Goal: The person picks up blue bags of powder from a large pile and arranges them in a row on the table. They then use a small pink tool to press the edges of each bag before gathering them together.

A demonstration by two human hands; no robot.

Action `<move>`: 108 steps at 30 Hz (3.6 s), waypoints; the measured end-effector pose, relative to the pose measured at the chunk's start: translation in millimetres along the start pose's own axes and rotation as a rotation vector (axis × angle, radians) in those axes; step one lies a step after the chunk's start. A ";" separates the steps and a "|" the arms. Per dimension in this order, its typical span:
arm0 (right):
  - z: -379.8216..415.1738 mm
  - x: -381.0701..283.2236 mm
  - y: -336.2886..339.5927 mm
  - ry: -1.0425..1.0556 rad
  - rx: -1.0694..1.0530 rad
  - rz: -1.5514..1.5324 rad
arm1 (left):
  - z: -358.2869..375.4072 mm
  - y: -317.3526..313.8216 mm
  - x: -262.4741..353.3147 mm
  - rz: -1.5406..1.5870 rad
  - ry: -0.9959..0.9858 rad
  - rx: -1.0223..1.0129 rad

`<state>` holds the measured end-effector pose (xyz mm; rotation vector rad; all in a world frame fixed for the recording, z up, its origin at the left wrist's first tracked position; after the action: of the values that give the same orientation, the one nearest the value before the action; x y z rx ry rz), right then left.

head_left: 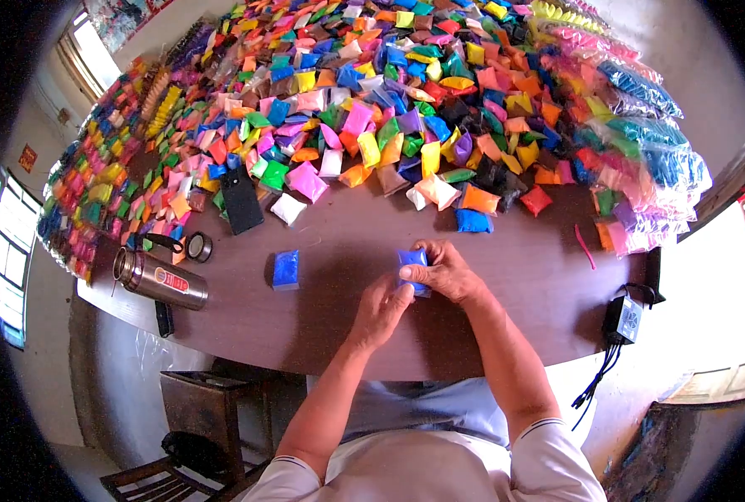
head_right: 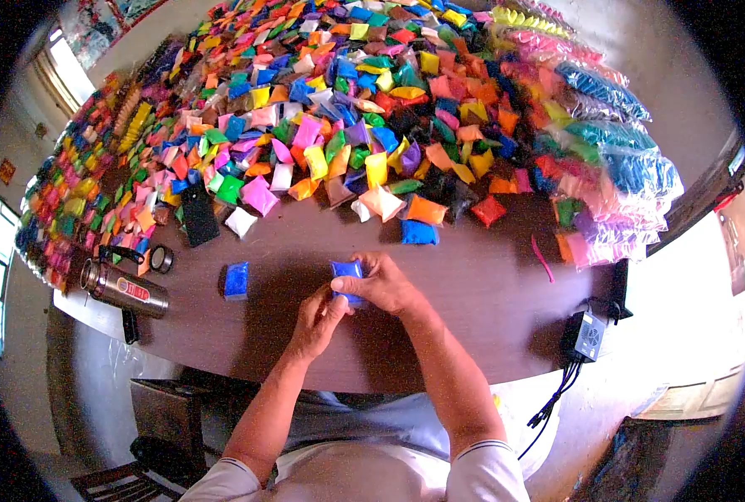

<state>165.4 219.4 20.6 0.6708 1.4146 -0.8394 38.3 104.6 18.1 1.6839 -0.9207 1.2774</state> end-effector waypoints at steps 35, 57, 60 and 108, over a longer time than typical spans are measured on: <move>3.8 -4.7 3.5 -0.144 -0.323 -0.610 | -5.3 7.2 -2.5 0.320 0.124 -0.180; 6.1 -16.7 3.9 -0.127 -0.084 -0.080 | -2.5 7.2 -12.3 0.043 0.085 -0.060; 4.4 -7.3 4.5 -0.091 -0.062 -0.001 | -3.1 7.5 -5.3 0.031 0.087 -0.093; -72.0 -20.5 -145.5 -0.118 -0.112 0.762 | 9.8 -34.6 -137.8 0.058 -0.081 -0.183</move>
<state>5.5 199.3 48.4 0.9649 0.9681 -0.1912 42.7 120.2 -123.4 1.5844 -1.1075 1.1326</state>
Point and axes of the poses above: each hand's wrist, its own z-axis away from the middle knuckle, its own y-axis out of the back of the hand, x = y × z, the point moved 1 cm from there along -z, towards the middle knuckle, and after that the axes turned 14 degrees about x, right-handed, at the moved point
